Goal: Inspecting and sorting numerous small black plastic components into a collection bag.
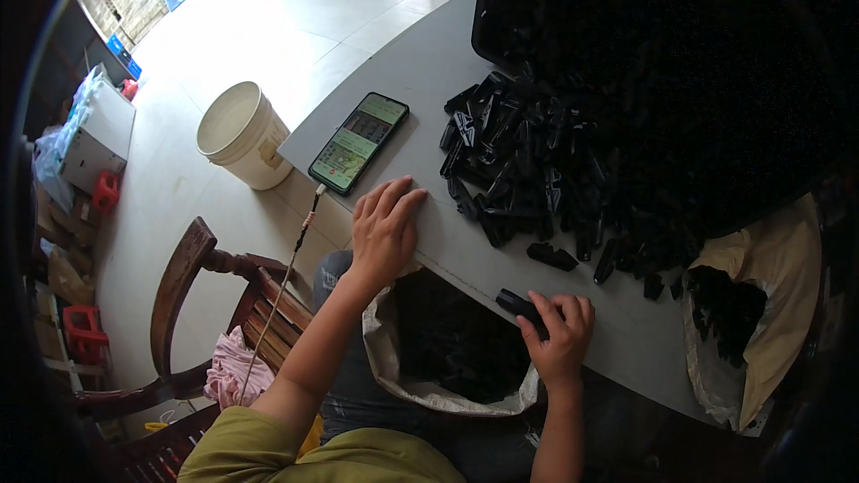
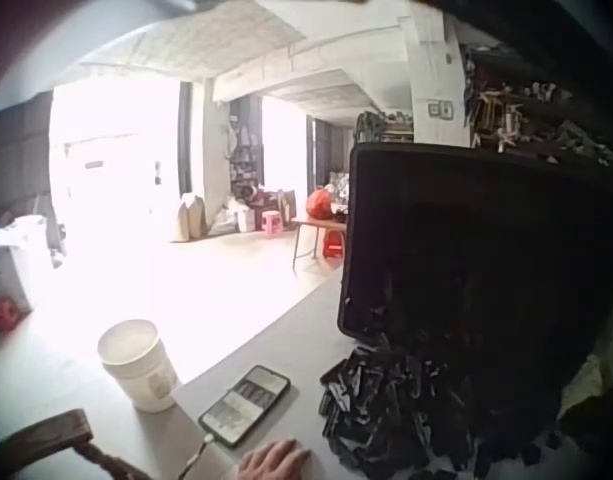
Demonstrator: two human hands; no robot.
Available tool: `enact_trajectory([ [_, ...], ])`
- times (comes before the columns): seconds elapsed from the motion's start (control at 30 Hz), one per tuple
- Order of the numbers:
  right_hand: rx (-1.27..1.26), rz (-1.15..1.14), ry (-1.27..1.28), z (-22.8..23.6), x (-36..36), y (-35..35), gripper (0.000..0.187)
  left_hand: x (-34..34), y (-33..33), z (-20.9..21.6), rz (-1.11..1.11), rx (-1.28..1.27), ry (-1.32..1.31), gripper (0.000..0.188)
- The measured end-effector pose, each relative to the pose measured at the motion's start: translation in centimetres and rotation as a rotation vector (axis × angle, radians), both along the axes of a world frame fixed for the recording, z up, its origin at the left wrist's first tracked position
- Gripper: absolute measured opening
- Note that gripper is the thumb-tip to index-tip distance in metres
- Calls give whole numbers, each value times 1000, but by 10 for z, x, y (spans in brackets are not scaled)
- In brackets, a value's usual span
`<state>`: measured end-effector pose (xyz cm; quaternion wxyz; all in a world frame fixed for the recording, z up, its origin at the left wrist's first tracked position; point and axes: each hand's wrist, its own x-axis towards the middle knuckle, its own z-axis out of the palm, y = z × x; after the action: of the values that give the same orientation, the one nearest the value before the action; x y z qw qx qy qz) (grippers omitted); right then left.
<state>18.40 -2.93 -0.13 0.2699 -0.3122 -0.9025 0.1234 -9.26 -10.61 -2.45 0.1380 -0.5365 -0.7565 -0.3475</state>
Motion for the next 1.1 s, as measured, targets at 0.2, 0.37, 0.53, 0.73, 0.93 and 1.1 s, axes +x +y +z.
enact_trajectory([
  [0.2,6,0,-2,0,0,0,34,0,0,0,2,-5,-2,40],
  [0.37,1,-5,-4,-1,0,0,33,1,0,0,2,-5,-6,41],
  [0.53,-14,-13,-3,-1,-1,-1,33,-2,-1,-4,3,-24,17,44],
  [0.73,16,-17,-4,-3,1,0,33,-8,-6,9,330,-15,91,45],
  [0.93,17,-23,-11,-3,-1,-2,32,-33,4,7,354,-111,44,44],
  [1.1,11,-20,-6,-3,0,-2,32,-9,7,-2,184,-87,66,41],
])
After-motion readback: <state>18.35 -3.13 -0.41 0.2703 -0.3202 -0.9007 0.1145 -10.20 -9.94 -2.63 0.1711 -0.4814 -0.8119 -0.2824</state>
